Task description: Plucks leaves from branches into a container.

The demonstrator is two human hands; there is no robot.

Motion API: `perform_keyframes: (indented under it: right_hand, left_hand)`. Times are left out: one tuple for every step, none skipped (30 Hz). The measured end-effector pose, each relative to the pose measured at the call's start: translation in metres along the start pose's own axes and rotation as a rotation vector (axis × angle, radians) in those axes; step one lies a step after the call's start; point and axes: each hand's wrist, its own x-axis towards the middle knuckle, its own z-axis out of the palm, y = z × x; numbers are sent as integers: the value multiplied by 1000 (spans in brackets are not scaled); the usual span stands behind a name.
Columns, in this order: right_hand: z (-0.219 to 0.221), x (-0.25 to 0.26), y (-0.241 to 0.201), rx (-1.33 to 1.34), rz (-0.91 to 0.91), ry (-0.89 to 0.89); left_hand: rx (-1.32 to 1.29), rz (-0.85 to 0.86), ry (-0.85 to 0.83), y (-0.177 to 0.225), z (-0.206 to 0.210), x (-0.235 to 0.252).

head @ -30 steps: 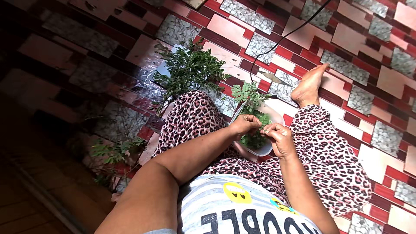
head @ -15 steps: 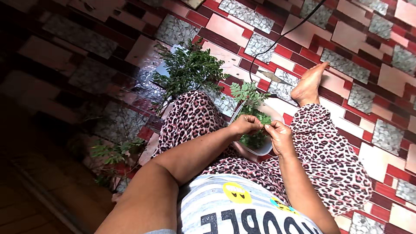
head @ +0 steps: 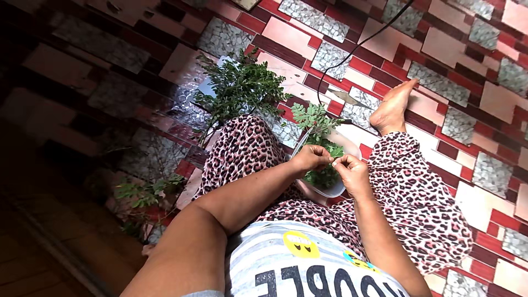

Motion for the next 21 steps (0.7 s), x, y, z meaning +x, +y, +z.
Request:
perform_keyframes:
  right_hand:
    - [-1, 0, 1, 11, 7, -5]
    - [-2, 0, 1, 14, 15, -14]
    - [-5, 0, 1, -11, 18, -26]
    - [-8, 0, 0, -67, 15, -38]
    - [-11, 0, -3, -137, -5, -41]
    - [-14, 0, -5, -188, -42, -19]
    - [-16, -1, -5, -215, -99, 31]
    - [-18, 0, -5, -230, -176, 95]
    - [-19, 1, -4, -229, -262, 148]
    - [-19, 2, -5, -215, -333, 169]
    - [-19, 3, -5, -201, -369, 158]
    - [-19, 3, -5, -199, -369, 132]
    - [-17, 3, -2, -205, -343, 110]
    - [-15, 3, 1, -206, -297, 99]
    - [-13, 3, 4, -208, -245, 97]
    - [-12, 2, 4, -203, -193, 88]
    - [-12, 2, 3, -191, -142, 75]
    - [-12, 2, 1, -165, -87, 59]
    - [-13, 2, -1, -118, -27, 43]
    - [-13, 2, -1, -52, 35, 29]
    - [-13, 3, 0, 21, 89, 18]
  left_hand:
    - [3, 5, 11, 1, 0, -1]
    - [10, 13, 22, 1, 0, -1]
    - [0, 18, 26, 2, -1, 0]
    - [8, 25, 24, 2, -3, 1]
    - [36, 37, 16, 2, -5, 2]
    - [79, 51, 3, 1, -6, 2]
    - [133, 68, -12, 1, -6, 2]
    - [194, 89, -29, 0, -6, 2]
    - [261, 113, -45, -1, -6, 3]
    - [324, 133, -57, -1, -6, 3]
    - [369, 142, -66, -2, -6, 3]
    - [398, 147, -72, -2, -5, 4]
    - [416, 155, -78, -1, -5, 4]
    - [421, 163, -79, -1, -5, 3]
    - [415, 170, -77, -1, -5, 3]
    - [402, 173, -71, 0, -5, 3]
    - [388, 179, -64, -1, -6, 2]
    - [376, 185, -59, -1, -5, 2]
    - [367, 186, -61, -1, -5, 3]
    - [359, 187, -66, -1, -5, 3]
    - [357, 185, -76, 0, -5, 4]
